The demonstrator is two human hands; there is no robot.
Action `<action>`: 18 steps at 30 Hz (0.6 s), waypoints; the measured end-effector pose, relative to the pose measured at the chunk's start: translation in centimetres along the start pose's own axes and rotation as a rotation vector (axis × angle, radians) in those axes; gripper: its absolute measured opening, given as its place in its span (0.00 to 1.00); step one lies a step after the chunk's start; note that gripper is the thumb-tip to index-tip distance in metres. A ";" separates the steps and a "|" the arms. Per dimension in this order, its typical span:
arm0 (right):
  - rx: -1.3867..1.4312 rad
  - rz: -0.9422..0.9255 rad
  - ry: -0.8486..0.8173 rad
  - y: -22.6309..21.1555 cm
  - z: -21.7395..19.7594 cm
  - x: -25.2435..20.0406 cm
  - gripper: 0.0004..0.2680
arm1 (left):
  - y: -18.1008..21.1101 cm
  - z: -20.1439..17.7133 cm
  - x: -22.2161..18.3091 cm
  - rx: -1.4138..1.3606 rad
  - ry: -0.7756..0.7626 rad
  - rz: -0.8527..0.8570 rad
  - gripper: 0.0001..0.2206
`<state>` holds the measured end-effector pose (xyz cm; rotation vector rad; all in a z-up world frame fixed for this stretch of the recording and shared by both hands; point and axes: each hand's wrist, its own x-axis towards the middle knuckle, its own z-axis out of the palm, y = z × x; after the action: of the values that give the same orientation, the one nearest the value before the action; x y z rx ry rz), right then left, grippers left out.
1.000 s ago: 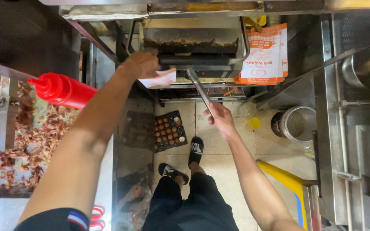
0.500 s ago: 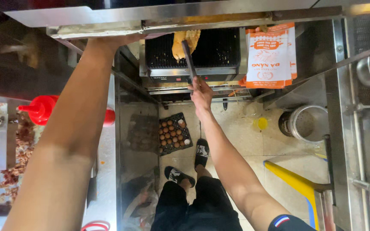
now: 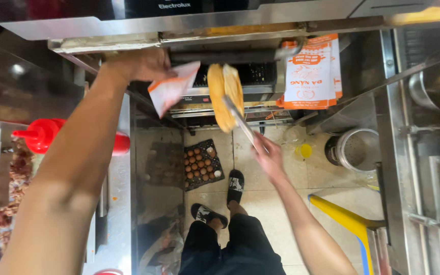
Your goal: The person washes a metal tray in a sink, then prepares bread rolls by filling them with meat and vegetables at a food preparation station.
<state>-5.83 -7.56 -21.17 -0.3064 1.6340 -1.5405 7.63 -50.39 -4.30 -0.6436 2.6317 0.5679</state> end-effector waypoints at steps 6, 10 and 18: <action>-0.341 0.192 -0.146 -4.3 -12.6 -8.3 0.15 | 0.2 10.7 1.1 -0.099 -0.151 0.094 0.23; -0.367 0.168 -0.185 -6.9 -16.3 -9.6 0.15 | 0.1 14.7 2.0 -0.201 -0.102 -0.006 0.23; -0.381 0.077 -0.309 -10.9 -15.0 -6.7 0.15 | -0.3 20.3 2.5 -0.071 0.194 -0.074 0.17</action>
<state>-16.20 5.20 -10.30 -0.6443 1.6580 -1.0563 10.87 -42.15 -22.78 -0.8543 2.7626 0.6061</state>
